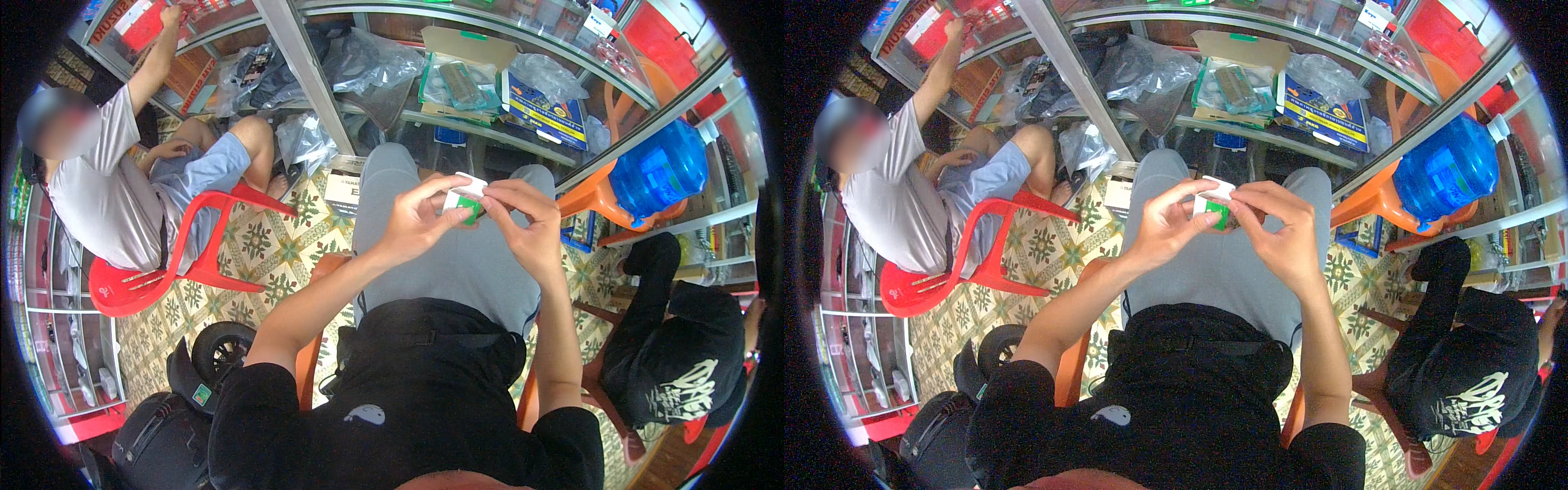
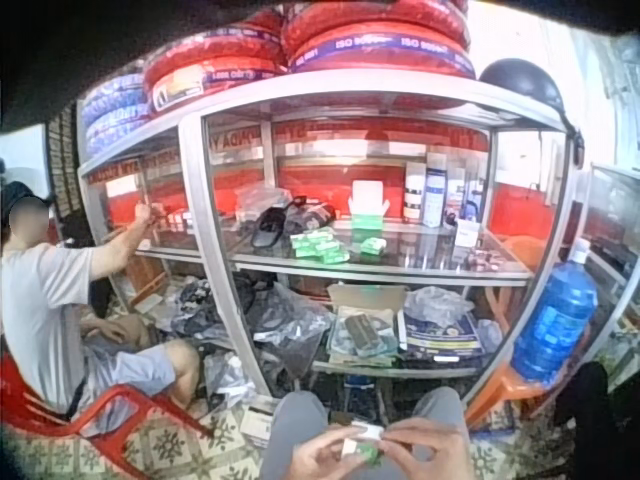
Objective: The person repeatedly picks up small green and white boxes from a glass display counter, opens them, and places them into a larger cardboard box on their lap. They continue this cycle of retrieving, opening, and packing the boxes for the duration of the clip.
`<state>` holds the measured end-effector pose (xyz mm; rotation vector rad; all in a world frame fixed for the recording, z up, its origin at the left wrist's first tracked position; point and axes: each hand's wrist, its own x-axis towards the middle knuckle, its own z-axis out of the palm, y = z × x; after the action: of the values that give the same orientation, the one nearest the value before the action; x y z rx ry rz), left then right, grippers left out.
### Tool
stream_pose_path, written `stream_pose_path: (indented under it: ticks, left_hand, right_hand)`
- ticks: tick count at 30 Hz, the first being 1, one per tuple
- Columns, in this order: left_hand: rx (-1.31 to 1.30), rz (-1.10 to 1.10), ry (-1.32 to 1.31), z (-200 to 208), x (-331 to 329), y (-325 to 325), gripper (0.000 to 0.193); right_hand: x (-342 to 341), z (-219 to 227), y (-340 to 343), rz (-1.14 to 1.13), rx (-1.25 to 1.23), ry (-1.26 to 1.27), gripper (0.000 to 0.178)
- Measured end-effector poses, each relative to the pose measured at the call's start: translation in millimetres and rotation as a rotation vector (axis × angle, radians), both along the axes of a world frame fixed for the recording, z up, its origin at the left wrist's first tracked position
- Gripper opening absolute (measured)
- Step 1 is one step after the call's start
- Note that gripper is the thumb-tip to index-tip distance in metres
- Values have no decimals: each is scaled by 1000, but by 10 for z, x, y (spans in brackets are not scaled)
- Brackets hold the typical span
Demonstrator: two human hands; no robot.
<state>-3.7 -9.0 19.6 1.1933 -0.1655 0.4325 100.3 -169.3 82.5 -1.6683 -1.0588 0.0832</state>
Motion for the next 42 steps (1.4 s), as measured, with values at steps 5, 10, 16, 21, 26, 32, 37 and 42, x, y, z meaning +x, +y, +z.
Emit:
stream_pose_path:
  ticks: [5, 10, 16, 21, 26, 32, 37, 42]
  left_hand:
    - [42, -10, 3, 0, 0, -9, 43]
    - [26, -2, -9, 23, -1, -32, 43]
    - [1, 44, -2, -27, -2, -16, 39]
    - [-4, 40, 10, -59, -5, 2, 39]
    - [-28, 43, -13, -41, -6, -27, 36]
    - [2, -1, -8, -38, -2, -20, 33]
    - [-16, 49, -28, -27, -8, -38, 31]
    - [-50, 63, -68, -58, 6, -41, 28]
  right_hand:
    - [5, -20, 3, 91, -45, 0, 16]
    - [-11, -19, 1, 94, -74, 28, 18]
    - [-12, 5, 0, 42, -45, 17, 15]
    - [-1, 14, -15, 59, -58, -10, 12]
    - [51, 46, -31, -50, 110, 22, 10]
    - [34, 14, -47, 56, -103, 96, 11]
    - [-3, -11, -2, 88, -48, 147, 13]
    - [6, -21, -22, 112, -18, 273, 14]
